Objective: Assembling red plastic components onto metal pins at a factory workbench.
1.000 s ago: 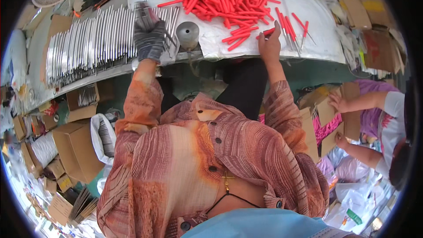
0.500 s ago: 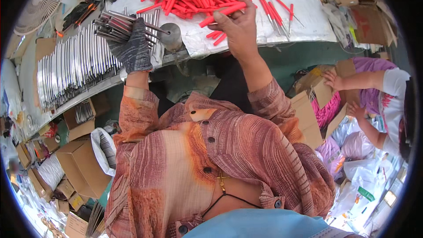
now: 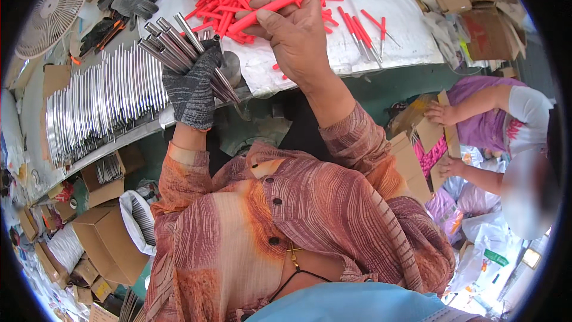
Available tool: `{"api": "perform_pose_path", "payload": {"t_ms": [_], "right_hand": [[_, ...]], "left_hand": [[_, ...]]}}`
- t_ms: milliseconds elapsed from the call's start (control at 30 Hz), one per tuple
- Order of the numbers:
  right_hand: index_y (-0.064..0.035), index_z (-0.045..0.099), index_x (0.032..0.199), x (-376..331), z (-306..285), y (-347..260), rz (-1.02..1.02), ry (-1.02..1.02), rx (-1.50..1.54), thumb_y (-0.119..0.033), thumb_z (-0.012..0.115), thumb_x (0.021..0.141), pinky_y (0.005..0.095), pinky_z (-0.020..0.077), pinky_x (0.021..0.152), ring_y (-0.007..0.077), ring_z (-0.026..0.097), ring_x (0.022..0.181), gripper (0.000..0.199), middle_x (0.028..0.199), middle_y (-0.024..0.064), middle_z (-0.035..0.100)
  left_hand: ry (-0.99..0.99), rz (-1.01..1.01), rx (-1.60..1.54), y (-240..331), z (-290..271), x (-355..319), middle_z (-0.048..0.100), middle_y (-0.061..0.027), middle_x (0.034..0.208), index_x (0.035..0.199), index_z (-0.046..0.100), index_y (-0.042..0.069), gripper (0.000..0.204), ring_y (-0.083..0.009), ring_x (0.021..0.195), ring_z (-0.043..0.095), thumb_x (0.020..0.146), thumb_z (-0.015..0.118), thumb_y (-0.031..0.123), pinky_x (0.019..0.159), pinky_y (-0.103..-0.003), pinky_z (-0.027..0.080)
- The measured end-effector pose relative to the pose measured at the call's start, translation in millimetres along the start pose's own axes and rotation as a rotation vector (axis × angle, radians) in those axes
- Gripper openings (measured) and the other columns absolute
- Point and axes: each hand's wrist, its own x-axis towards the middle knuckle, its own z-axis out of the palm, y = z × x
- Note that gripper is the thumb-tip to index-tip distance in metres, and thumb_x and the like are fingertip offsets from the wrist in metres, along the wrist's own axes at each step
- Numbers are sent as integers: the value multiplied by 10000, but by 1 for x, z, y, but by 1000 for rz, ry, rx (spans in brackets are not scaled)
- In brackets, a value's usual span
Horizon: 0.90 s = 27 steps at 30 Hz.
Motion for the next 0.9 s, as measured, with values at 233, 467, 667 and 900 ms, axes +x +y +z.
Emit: {"api": "perform_pose_path", "payload": {"t_ms": [233,467,667,900], "right_hand": [[-97,208,1361,6,7,-1,-111,-159,-219,-209,549,881,398,331,1003,287,604,900,599,1085,125,541],[-54,469,1170,11,37,-11,-425,-500,-958,-63,559,806,308,506,721,167,621,818,374,850,96,590],[1,571,858,21,34,3,14,-494,-540,-230,400,920,265,426,658,119,526,701,294,773,37,583],[-15,533,789,4,21,38,-42,-476,-694,-267,359,918,298,437,651,184,569,703,332,711,102,567]], "left_hand": [[-47,-111,-83,8,6,-3,620,-50,769,951,609,8,219,-128,669,581,739,664,9,579,-232,458],[-88,-113,-335,-8,-14,7,620,-88,817,1003,581,-3,274,-177,680,600,739,645,33,597,-272,504],[-122,-400,-574,-31,-34,28,590,-129,970,1047,539,-43,340,-247,861,578,752,565,125,797,-360,473],[-223,-458,-604,-20,-58,28,595,-128,1027,991,590,14,274,-244,988,554,764,569,166,900,-379,425]]}}
